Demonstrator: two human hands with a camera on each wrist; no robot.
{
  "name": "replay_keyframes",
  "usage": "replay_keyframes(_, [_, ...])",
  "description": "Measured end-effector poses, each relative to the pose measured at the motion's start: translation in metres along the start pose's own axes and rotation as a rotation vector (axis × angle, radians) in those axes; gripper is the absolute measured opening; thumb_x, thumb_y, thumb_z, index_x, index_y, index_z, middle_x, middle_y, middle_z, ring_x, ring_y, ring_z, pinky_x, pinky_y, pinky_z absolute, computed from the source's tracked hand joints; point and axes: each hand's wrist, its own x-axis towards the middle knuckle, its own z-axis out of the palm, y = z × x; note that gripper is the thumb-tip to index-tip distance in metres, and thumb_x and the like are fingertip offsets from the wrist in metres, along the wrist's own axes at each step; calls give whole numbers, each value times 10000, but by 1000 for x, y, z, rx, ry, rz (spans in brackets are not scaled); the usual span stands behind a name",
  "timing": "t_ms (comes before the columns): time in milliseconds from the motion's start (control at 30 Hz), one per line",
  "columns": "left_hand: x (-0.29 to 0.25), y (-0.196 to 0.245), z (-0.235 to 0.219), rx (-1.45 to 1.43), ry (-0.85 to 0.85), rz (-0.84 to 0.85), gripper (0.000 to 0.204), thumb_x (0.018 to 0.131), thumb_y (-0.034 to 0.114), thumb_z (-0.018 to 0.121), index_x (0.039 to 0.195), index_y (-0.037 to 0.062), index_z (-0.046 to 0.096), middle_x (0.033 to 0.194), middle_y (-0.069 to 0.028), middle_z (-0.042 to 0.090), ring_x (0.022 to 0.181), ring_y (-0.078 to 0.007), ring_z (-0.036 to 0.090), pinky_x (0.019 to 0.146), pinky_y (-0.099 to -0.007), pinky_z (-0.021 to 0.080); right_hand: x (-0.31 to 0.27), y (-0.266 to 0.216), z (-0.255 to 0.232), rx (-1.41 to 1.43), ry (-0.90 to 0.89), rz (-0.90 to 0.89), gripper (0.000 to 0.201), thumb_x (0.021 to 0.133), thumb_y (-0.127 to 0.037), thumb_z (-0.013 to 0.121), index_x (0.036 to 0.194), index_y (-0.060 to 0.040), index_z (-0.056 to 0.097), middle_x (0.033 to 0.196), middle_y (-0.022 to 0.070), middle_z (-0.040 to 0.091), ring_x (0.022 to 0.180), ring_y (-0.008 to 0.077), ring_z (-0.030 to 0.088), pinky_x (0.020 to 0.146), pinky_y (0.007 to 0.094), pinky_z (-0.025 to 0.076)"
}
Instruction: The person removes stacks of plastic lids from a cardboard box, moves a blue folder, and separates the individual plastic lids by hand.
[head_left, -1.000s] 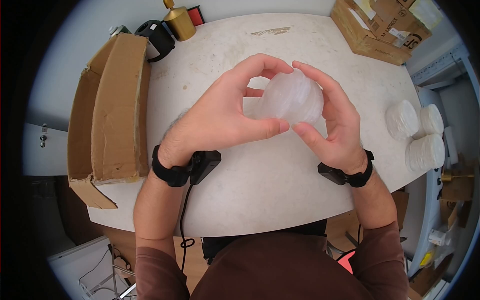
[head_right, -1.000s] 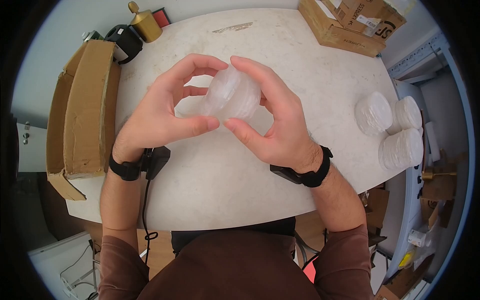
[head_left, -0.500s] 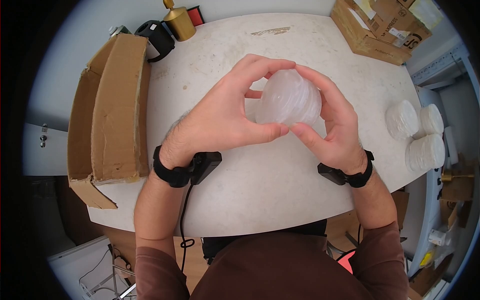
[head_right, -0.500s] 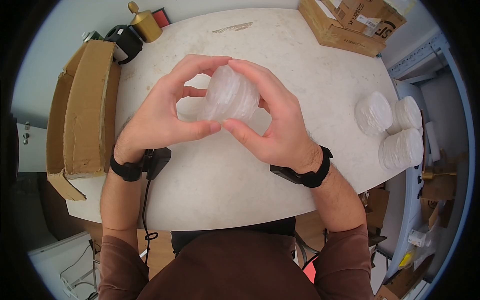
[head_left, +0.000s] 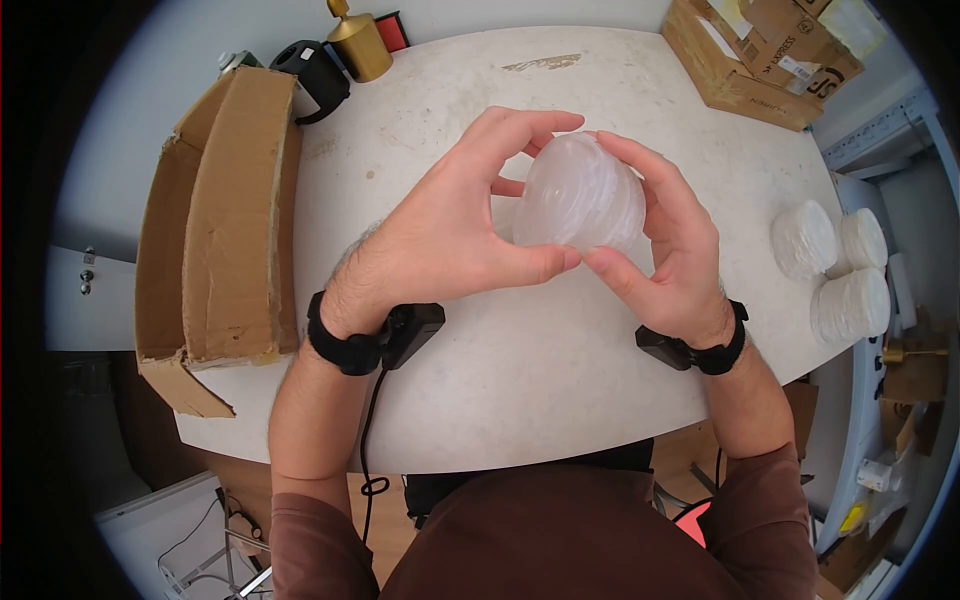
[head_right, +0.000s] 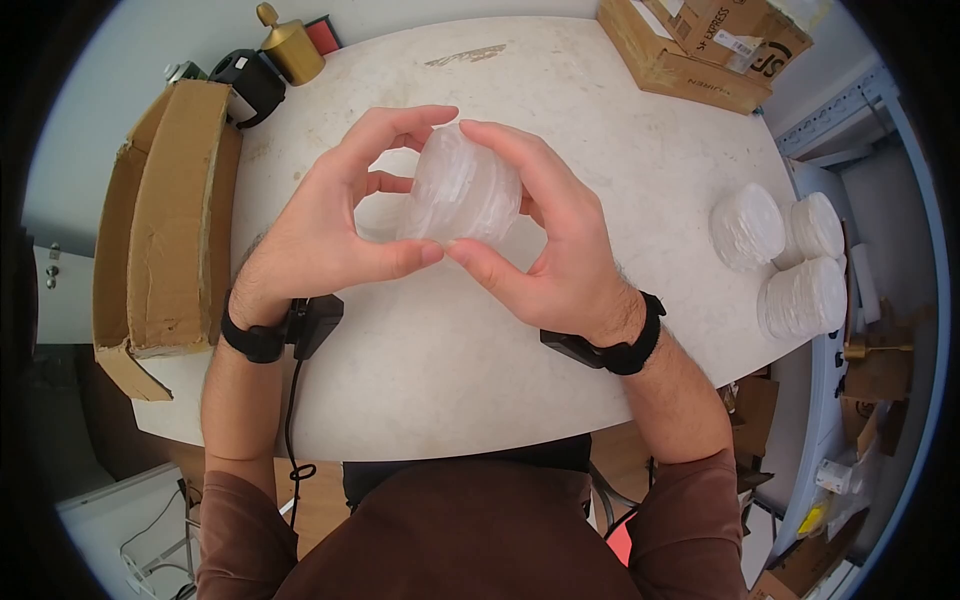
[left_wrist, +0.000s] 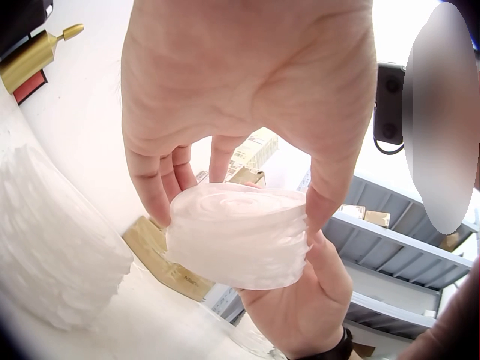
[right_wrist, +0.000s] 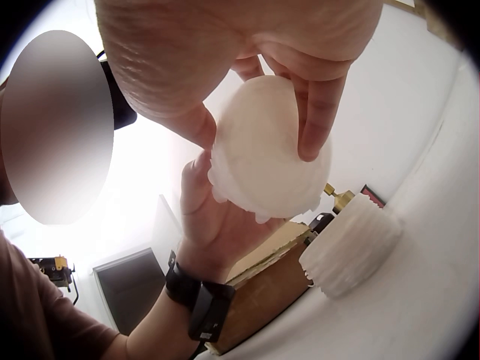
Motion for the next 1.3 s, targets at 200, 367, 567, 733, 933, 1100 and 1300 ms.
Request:
replay_keyframes(200, [0, -2, -1, 23, 1, 9, 869, 725, 191, 866, 1546, 137, 588, 1423, -63, 582, 1338, -231, 553, 1080, -456, 543, 1, -1, 0, 11, 3, 0, 759, 889, -81, 839, 1563, -8, 499, 1471, 176, 609, 1324, 307, 660, 1054, 427, 614])
replay_keyframes(367, [1, -2, -1, 20, 3, 0, 853, 727, 215, 864, 1532, 130, 593, 1431, -65, 581, 1345, -233, 555, 1084, -460, 541, 1, -1, 0, 9, 0, 3, 750, 888, -83, 839, 1557, -11, 506, 1468, 171, 613, 1319, 301, 662, 1049, 425, 616])
replay_keyframes(567, [2, 0, 0, -2, -3, 0, 849, 729, 232, 854, 1524, 108, 585, 1430, -67, 621, 1353, -222, 567, 1080, -450, 539, 0, 0, 0, 3, 2, 13, 740, 888, -95, 839, 1550, -17, 516, 1466, 169, 617, 1308, 299, 668, 1032, 418, 622])
replay_keyframes(733, [2, 2, 0, -17, -4, -18, 846, 727, 233, 846, 1520, 99, 585, 1426, -70, 636, 1347, -222, 579, 1084, -440, 534, 0, 0, 0, 5, 4, 21, 738, 887, -92, 837, 1548, -17, 518, 1454, 166, 624, 1297, 296, 674, 1026, 415, 622])
replay_keyframes(933, [2, 0, 0, -14, -6, -8, 831, 735, 209, 853, 1515, 100, 589, 1427, -73, 641, 1351, -221, 582, 1087, -440, 530, -1, 1, 1, 26, 5, 30, 744, 890, -82, 831, 1557, -15, 508, 1459, 162, 622, 1302, 292, 671, 1038, 418, 616])
replay_keyframes(1100, [0, -1, 0, 19, -41, 25, 841, 735, 204, 884, 1517, 105, 592, 1429, -76, 647, 1364, -226, 580, 1087, -445, 530, 1, -2, 0, 15, -18, 40, 754, 893, -74, 823, 1570, -11, 496, 1471, 165, 612, 1314, 289, 663, 1042, 417, 614])
replay_keyframes(1300, [0, -2, 1, 23, -36, 48, 846, 747, 188, 896, 1534, 117, 594, 1445, -66, 643, 1371, -233, 578, 1097, -462, 536, 1, 1, -1, 6, -20, 32, 756, 892, -71, 824, 1572, -10, 497, 1484, 171, 602, 1331, 293, 652, 1049, 418, 615])
